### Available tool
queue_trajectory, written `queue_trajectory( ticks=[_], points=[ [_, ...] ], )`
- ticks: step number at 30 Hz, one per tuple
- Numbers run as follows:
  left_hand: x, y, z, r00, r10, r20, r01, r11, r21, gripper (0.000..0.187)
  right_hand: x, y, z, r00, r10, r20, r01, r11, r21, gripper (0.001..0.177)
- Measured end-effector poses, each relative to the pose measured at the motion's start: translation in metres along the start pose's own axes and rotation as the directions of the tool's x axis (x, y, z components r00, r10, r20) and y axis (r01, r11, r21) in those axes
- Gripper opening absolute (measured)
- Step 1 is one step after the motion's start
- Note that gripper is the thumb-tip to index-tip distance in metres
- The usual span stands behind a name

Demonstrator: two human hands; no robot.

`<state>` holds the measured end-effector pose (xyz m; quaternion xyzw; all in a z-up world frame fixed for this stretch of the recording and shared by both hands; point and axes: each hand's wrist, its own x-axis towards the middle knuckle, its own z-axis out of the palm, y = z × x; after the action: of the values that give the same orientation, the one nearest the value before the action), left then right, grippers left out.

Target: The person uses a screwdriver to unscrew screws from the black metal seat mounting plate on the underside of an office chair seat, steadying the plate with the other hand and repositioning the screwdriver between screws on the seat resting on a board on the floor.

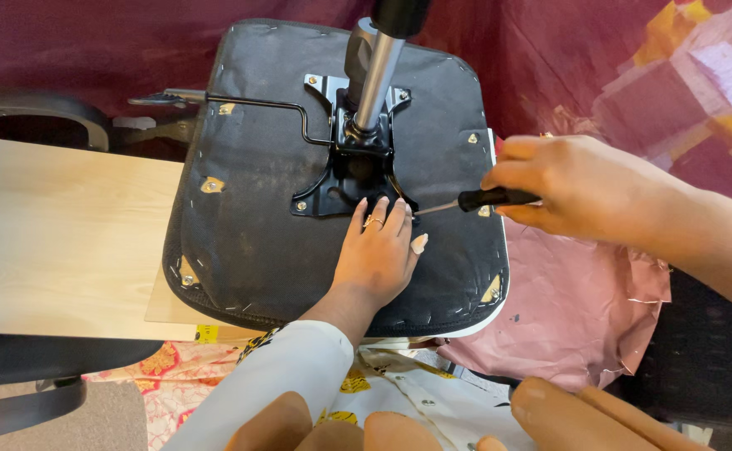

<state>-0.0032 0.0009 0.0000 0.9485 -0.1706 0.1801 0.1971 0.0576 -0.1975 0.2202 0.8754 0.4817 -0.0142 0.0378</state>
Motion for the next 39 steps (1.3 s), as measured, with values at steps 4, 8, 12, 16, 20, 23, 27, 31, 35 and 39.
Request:
queue_trajectory(
  ticks=[4,8,12,16,20,23,27,31,35,39],
  points=[
    [-0.001,-0.001,0.0,1.0,0.003,-0.017,-0.003,1.0,-0.001,0.055,0.0,-0.006,-0.009,0.941,-0.332,0.06,0.333,0.886,-0.322,0.05],
    [-0.001,-0.002,0.002,1.0,0.001,-0.03,-0.002,1.0,-0.008,0.055,0.0,-0.01,-0.006,0.935,-0.353,0.012,0.347,0.912,-0.218,0.045],
    [0.002,0.0,0.003,0.998,-0.008,-0.067,0.007,1.0,-0.014,0.054,0.005,-0.006,0.0,0.927,-0.363,-0.093,0.352,0.929,-0.117,0.03],
    [-0.001,0.001,0.005,0.997,0.008,-0.08,-0.009,1.0,-0.01,0.051,0.006,-0.005,0.006,0.954,-0.288,-0.086,0.279,0.955,-0.101,0.028],
    [-0.001,0.001,0.008,1.0,0.004,-0.028,-0.004,1.0,-0.008,0.05,0.007,-0.012,0.013,0.995,-0.05,-0.081,0.044,0.996,-0.078,0.019],
    [-0.002,0.0,0.008,0.999,0.006,-0.034,-0.006,1.0,-0.005,0.05,0.013,-0.016,0.014,0.984,0.014,-0.18,-0.002,0.997,0.071,0.018],
    [-0.003,0.001,0.005,0.999,0.0,-0.055,-0.003,0.999,-0.037,0.05,0.023,-0.019,0.012,0.932,0.36,-0.049,-0.351,0.926,0.137,0.019],
    [-0.003,0.0,0.001,0.999,-0.004,-0.049,0.003,1.0,-0.018,0.05,0.027,-0.02,0.007,0.76,0.643,0.094,-0.642,0.723,0.255,0.021],
    [-0.001,0.0,-0.001,0.998,0.002,-0.055,-0.004,1.0,-0.025,0.05,0.022,-0.022,0.01,0.718,0.687,0.108,-0.683,0.667,0.298,0.024],
    [-0.006,0.001,0.003,0.997,0.0,-0.083,-0.003,0.999,-0.043,0.05,0.008,-0.017,0.008,0.96,0.275,-0.047,-0.267,0.954,0.134,0.041]
  ],
)
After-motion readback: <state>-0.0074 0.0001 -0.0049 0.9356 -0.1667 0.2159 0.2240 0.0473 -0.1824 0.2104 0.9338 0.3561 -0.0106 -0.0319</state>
